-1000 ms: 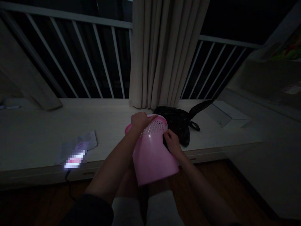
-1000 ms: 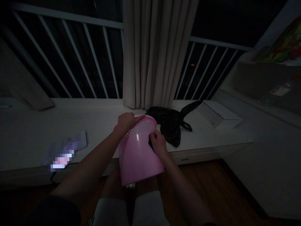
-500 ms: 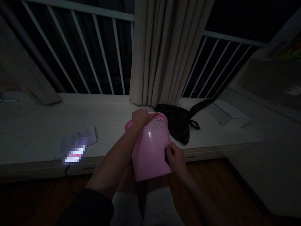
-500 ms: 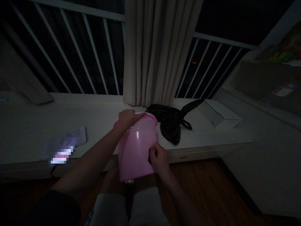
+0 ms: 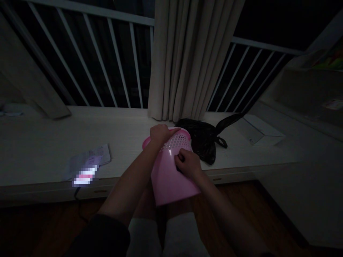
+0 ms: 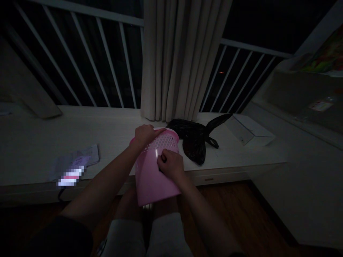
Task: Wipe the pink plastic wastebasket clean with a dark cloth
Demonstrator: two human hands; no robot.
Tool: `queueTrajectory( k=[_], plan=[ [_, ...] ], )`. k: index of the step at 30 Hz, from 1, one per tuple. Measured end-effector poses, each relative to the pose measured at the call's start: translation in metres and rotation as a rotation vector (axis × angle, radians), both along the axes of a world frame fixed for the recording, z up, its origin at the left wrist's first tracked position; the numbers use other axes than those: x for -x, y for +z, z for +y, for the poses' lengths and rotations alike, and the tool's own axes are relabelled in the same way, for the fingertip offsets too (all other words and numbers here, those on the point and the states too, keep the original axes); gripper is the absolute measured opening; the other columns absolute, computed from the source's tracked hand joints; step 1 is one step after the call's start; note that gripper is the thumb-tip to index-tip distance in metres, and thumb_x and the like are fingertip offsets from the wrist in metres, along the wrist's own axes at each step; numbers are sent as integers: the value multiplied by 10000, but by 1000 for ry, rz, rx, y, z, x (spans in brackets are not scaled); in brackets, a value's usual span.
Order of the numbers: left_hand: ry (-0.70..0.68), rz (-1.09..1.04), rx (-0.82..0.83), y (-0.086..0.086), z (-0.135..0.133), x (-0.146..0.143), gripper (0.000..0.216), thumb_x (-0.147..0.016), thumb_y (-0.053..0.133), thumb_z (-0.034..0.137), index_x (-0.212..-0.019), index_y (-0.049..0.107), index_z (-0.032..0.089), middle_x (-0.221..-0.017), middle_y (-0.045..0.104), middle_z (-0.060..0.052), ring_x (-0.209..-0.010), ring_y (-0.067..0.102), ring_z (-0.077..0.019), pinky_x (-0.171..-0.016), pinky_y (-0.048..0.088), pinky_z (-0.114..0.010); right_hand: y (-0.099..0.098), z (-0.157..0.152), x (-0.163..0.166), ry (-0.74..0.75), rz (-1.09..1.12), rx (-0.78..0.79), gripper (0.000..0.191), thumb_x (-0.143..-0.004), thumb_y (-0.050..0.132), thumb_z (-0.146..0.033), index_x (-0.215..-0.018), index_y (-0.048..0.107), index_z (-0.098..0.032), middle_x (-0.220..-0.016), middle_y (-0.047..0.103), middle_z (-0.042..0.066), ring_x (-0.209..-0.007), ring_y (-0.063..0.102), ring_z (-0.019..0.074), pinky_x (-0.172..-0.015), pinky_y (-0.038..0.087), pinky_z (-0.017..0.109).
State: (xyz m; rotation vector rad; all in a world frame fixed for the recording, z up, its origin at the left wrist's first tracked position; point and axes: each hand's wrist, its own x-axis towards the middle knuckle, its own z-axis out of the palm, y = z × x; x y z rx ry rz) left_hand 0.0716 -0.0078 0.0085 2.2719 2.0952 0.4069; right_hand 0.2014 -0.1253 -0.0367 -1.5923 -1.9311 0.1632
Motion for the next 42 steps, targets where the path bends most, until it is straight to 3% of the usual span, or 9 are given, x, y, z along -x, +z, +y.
queueTrajectory(
  k=[12, 23, 26, 31, 36, 42],
  plan=[
    [-5, -17, -4, 1, -2, -3, 947, -753, 222, 865, -1024, 730, 113, -964, 702, -204, -952, 643, -337, -780, 459, -384, -13, 25, -20, -84, 359, 23, 309, -788, 479, -431, -598, 330, -237, -533, 349, -71, -526, 343, 115, -540, 247, 255],
    [-12, -19, 7, 1, -2, -3, 965, -741, 212, 878, -1024, 725, 111, -970, 697, -203, -959, 637, -335, -802, 454, -390, -64, -30, -46, -181, 722, 85, 316, -812, 443, -487, -626, 356, -246, -591, 382, -57, -595, 402, 134, -552, 341, 253],
    [-33, -21, 12, 1, -1, -5, 967, -731, 218, 885, -1018, 727, 114, -965, 697, -202, -959, 635, -336, -802, 449, -389, -62, -44, -42, -200, 653, 82, 321, -840, 422, -478, -632, 338, -249, -566, 383, -59, -561, 391, 132, -525, 318, 250],
    [-22, -19, 11, 2, 0, -8, 969, -743, 222, 875, -1055, 716, 102, -991, 693, -216, -984, 628, -345, -805, 443, -390, -29, -48, -19, -71, 288, 45, 279, -822, 473, -359, -608, 342, -236, -553, 397, -52, -539, 387, 123, -547, 268, 263],
    [0, 0, -2, 1, -1, -7, 970, -741, 211, 878, -1042, 721, 110, -982, 698, -209, -962, 637, -340, -788, 450, -387, -3, -31, 8, 78, -30, -29, 228, -801, 506, -271, -603, 403, -224, -591, 492, -11, -576, 409, 141, -566, 211, 293],
    [9, 11, -39, -4, 3, -3, 968, -760, 170, 861, -1032, 727, 118, -981, 697, -210, -955, 641, -343, -789, 455, -392, 7, 3, 21, 137, -131, -39, 197, -797, 532, -269, -621, 465, -215, -635, 567, 3, -582, 429, 140, -560, 174, 298]
  ],
)
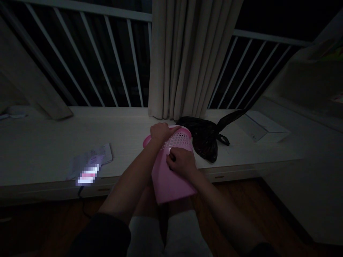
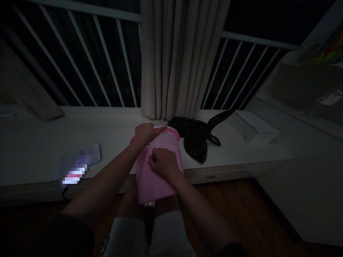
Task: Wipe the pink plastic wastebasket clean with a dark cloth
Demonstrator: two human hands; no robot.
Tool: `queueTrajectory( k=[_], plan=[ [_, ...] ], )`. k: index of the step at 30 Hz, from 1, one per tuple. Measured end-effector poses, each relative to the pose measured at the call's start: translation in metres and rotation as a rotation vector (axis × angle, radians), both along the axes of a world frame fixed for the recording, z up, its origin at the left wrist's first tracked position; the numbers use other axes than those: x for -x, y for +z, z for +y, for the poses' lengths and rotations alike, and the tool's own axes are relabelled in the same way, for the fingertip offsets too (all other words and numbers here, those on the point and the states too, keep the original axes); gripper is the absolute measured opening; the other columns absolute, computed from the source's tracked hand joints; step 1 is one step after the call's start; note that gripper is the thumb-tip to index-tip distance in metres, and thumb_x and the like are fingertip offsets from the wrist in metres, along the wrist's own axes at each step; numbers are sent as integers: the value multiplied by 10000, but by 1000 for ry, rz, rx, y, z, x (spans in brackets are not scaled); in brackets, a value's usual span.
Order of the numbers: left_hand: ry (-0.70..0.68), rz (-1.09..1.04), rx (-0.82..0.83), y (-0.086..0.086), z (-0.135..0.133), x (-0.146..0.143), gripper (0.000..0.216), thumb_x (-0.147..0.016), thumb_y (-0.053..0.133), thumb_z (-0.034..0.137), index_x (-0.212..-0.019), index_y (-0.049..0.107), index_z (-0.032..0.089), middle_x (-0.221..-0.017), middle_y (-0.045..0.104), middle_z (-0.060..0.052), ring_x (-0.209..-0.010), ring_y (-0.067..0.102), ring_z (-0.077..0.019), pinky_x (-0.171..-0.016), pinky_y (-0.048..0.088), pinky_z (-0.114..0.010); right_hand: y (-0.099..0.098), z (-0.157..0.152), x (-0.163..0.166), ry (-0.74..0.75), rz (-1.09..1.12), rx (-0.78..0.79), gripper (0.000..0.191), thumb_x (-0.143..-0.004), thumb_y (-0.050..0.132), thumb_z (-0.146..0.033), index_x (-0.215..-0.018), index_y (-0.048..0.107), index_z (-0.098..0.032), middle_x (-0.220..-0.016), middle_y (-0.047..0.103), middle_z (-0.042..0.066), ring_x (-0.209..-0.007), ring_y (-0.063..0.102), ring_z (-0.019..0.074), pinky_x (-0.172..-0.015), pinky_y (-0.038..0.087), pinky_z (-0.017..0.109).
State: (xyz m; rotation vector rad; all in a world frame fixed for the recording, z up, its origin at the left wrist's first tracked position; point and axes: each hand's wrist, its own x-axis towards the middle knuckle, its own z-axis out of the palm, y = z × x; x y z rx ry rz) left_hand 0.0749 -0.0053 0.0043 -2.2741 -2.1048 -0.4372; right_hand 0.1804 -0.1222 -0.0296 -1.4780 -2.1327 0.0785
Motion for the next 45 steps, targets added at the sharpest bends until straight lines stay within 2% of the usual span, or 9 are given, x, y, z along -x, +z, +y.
queueTrajectory(
  k=[4, 9, 14, 18, 22, 26, 30, 37, 45],
  plan=[
    [4, 1, -11, -2, 2, 0, 966, -758, 153, 864, -1007, 733, 133, -945, 707, -199, -934, 647, -329, -769, 458, -375, 1, 18, -3, -74, 59, -10, 202, -790, 535, -280, -613, 464, -216, -625, 564, -5, -575, 434, 136, -560, 190, 282],
    [-22, -23, 5, 1, 2, -3, 973, -756, 183, 863, -1033, 725, 104, -971, 696, -222, -961, 641, -345, -786, 455, -391, 0, 26, -12, -165, 167, 0, 234, -776, 550, -324, -602, 432, -222, -576, 501, -31, -547, 409, 127, -555, 211, 266],
    [-33, -55, 13, 1, 0, -3, 975, -750, 191, 868, -1040, 722, 104, -983, 693, -218, -979, 629, -354, -804, 444, -404, -14, 28, -36, -255, 408, 69, 272, -796, 477, -384, -599, 361, -236, -535, 401, -56, -530, 382, 125, -546, 236, 262],
    [-33, -61, 19, 0, 1, -4, 985, -734, 186, 884, -1018, 726, 110, -970, 695, -207, -954, 633, -342, -782, 446, -395, -34, 13, -57, -276, 577, 126, 288, -832, 409, -440, -624, 386, -242, -554, 413, -54, -561, 404, 136, -551, 280, 259],
    [-47, -60, 38, 1, 2, -7, 994, -726, 191, 890, -1017, 726, 104, -982, 690, -215, -957, 630, -347, -782, 438, -397, -49, -17, -62, -283, 624, 120, 295, -874, 397, -441, -654, 372, -246, -580, 414, -56, -579, 409, 138, -561, 299, 261],
    [-45, -69, 37, 2, 2, -7, 996, -734, 192, 885, -1039, 721, 99, -990, 687, -220, -976, 624, -347, -801, 435, -398, -44, -44, -51, -253, 495, 102, 282, -873, 419, -400, -648, 345, -246, -574, 401, -55, -554, 398, 132, -555, 286, 264],
    [-38, -57, 29, 1, 2, -6, 1005, -727, 203, 892, -1049, 719, 92, -988, 689, -221, -969, 628, -353, -803, 445, -406, -28, -50, -35, -173, 263, 32, 271, -843, 446, -335, -620, 325, -241, -588, 432, -31, -567, 415, 136, -565, 271, 275],
    [-25, -38, 29, 2, 0, -3, 981, -750, 196, 871, -1036, 720, 92, -975, 695, -215, -975, 637, -345, -798, 457, -391, -5, -32, -8, -41, -105, 27, 193, -820, 526, -262, -640, 480, -208, -664, 582, 8, -630, 485, 143, -586, 239, 287],
    [-17, -41, 50, 4, 0, -3, 952, -765, 206, 854, -1025, 715, 93, -979, 695, -222, -967, 642, -335, -776, 450, -370, 11, 3, 6, -43, -148, 52, 177, -835, 543, -286, -679, 547, -201, -733, 655, 20, -656, 511, 146, -567, 196, 289]
  ],
)
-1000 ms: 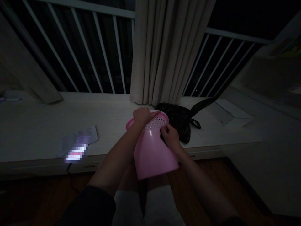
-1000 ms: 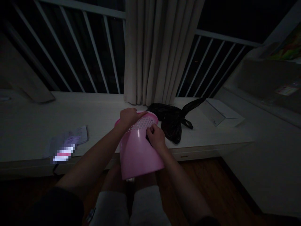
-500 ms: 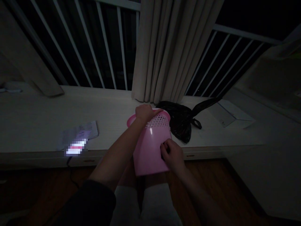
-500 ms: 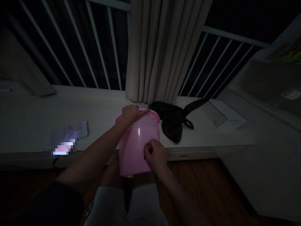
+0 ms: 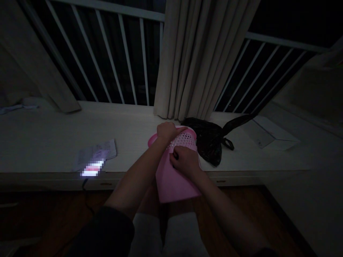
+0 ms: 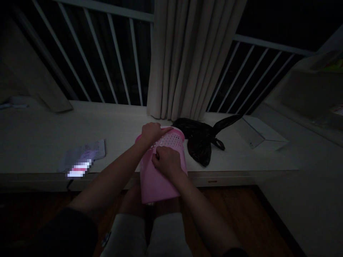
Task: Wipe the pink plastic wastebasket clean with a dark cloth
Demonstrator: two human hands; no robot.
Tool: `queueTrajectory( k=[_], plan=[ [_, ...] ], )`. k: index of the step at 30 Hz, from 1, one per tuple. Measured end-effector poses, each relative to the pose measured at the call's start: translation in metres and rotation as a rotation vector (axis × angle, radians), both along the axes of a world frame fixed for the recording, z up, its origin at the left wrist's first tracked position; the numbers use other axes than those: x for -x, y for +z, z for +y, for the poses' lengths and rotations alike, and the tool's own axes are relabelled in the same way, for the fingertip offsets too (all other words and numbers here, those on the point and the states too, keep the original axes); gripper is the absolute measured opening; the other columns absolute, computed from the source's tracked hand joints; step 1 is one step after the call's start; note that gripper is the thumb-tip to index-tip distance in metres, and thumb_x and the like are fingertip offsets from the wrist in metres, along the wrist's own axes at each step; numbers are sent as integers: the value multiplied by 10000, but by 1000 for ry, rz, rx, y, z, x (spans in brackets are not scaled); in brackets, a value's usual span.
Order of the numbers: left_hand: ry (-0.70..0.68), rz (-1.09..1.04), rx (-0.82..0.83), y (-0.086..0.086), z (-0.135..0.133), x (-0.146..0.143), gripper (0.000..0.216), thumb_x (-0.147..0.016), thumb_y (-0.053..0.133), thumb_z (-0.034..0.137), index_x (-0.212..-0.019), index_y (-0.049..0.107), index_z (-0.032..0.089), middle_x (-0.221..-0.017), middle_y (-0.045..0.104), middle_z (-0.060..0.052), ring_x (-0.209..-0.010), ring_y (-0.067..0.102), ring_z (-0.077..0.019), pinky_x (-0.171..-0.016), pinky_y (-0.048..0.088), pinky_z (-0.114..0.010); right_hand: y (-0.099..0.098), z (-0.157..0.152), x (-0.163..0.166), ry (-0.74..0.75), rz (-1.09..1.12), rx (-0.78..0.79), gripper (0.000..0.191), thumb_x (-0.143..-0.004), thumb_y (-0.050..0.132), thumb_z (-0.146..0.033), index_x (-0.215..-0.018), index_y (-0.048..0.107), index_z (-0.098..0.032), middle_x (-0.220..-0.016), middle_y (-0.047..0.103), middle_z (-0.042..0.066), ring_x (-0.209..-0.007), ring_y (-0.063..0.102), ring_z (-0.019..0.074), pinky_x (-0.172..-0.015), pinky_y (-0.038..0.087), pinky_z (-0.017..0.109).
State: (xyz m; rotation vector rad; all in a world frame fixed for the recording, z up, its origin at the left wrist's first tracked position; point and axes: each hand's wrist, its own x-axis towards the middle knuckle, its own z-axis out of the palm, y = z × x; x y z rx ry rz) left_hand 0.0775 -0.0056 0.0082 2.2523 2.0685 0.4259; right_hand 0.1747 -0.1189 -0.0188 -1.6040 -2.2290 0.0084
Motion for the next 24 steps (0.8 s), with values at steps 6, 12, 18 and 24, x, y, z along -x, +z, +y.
queueTrajectory(
  k=[6, 12, 18, 24],
  plan=[
    [-7, -7, -20, 0, 0, -2, 953, -771, 203, 852, -1023, 716, 89, -970, 698, -219, -967, 642, -325, -781, 446, -362, -1, 16, -5, -57, 68, -36, 173, -820, 534, -278, -664, 535, -202, -691, 627, 13, -631, 496, 142, -565, 201, 277],
    [-22, -9, -10, 3, -1, -6, 933, -783, 217, 841, -1001, 723, 87, -965, 698, -220, -954, 646, -330, -774, 448, -371, -6, 23, -18, -151, 172, -54, 175, -801, 517, -282, -646, 483, -209, -641, 565, -11, -579, 450, 127, -555, 215, 263],
    [-32, -20, -52, -3, 3, -7, 942, -770, 219, 850, -982, 731, 89, -929, 696, -219, -938, 648, -349, -761, 449, -393, -11, 24, -31, -206, 307, -25, 213, -789, 486, -310, -615, 400, -222, -599, 486, -30, -561, 412, 125, -560, 234, 259],
    [-27, -36, -28, -4, 3, -5, 947, -765, 217, 855, -1008, 723, 93, -958, 694, -218, -953, 638, -342, -776, 442, -396, -28, 18, -54, -226, 539, 54, 210, -786, 439, -353, -622, 385, -232, -564, 423, -51, -553, 390, 128, -558, 245, 262]
  ],
)
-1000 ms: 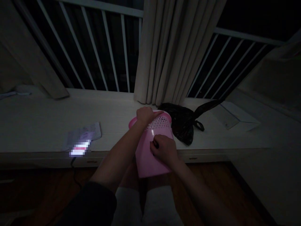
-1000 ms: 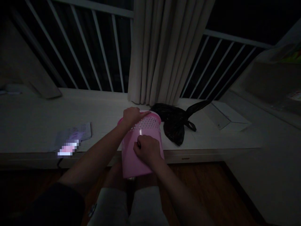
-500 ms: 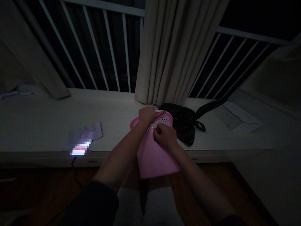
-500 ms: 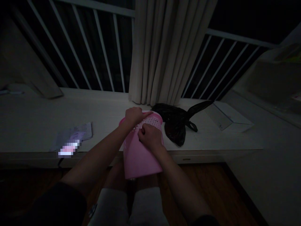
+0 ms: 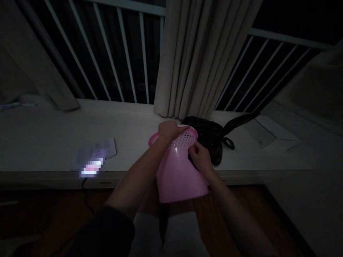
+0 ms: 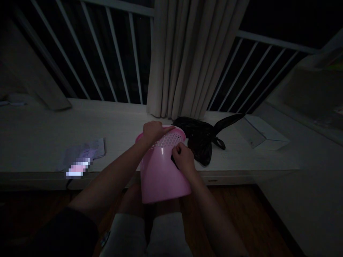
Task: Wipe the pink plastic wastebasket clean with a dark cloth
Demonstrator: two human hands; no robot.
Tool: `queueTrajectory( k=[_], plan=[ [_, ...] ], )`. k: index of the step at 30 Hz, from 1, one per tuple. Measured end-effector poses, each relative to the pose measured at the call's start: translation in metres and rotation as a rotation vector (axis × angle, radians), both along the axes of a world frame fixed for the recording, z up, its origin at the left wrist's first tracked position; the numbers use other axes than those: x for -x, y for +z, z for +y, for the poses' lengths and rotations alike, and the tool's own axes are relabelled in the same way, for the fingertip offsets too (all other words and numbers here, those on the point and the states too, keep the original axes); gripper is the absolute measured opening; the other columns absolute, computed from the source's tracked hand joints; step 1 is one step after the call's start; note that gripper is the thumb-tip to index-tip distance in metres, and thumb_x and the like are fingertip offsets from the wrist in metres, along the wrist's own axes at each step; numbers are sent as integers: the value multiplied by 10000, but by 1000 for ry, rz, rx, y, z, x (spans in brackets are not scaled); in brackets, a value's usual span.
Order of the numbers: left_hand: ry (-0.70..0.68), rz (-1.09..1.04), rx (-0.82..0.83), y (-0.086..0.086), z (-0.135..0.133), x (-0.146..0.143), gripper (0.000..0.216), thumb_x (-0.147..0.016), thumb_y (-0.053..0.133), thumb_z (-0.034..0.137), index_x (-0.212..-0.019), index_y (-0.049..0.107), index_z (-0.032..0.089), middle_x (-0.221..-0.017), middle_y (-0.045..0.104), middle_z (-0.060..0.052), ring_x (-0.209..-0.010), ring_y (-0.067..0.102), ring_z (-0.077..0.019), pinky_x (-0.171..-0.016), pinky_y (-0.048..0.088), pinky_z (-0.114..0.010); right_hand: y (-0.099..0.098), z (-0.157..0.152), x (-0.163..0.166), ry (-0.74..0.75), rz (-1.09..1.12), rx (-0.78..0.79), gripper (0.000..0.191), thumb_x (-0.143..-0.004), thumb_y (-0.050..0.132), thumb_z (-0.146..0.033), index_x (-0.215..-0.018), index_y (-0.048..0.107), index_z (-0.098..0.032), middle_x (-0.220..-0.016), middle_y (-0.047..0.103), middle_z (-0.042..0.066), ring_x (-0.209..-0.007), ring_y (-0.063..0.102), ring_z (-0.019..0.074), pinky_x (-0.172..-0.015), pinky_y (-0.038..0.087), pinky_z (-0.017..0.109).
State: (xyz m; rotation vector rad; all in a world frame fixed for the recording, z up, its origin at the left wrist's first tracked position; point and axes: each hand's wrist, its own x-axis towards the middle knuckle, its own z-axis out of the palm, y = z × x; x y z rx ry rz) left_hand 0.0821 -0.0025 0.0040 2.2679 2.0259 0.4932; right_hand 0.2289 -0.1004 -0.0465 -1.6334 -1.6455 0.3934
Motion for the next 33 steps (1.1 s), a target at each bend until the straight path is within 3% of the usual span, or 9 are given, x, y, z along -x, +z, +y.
queueTrajectory(
  k=[6, 11, 22, 26, 33],
  plan=[
    [-9, 2, 23, 3, -2, 0, 948, -766, 208, 855, -1019, 718, 98, -984, 690, -215, -972, 628, -336, -791, 435, -394, -30, -24, -24, -12, 237, -6, 290, -814, 423, -444, -613, 390, -237, -569, 414, -51, -589, 407, 137, -573, 309, 262],
    [-9, 20, 8, 3, 0, -3, 969, -734, 206, 884, -998, 726, 111, -958, 694, -211, -944, 634, -331, -780, 441, -387, -39, -56, -21, -29, 222, 3, 297, -887, 391, -426, -660, 402, -235, -577, 424, -53, -596, 420, 138, -574, 315, 257],
    [29, 18, -21, 0, -2, 0, 974, -739, 214, 881, -1031, 725, 105, -969, 695, -214, -954, 637, -337, -794, 445, -385, -5, -72, 20, 150, -296, -144, 230, -847, 454, -266, -630, 391, -225, -623, 491, -11, -610, 468, 142, -599, 291, 276],
    [19, 21, -16, 0, -2, 0, 961, -756, 203, 867, -1018, 729, 106, -963, 696, -214, -953, 636, -338, -791, 442, -392, 4, -61, 33, 239, -411, -144, 215, -825, 507, -250, -624, 439, -214, -629, 538, -5, -614, 471, 137, -600, 267, 278],
    [2, 16, -43, -2, -2, 2, 963, -775, 177, 849, -1013, 722, 92, -966, 690, -227, -960, 635, -337, -790, 435, -394, 20, -16, 43, 229, -469, -128, 198, -819, 536, -246, -628, 505, -204, -676, 604, 3, -635, 497, 139, -591, 251, 280]
  ],
)
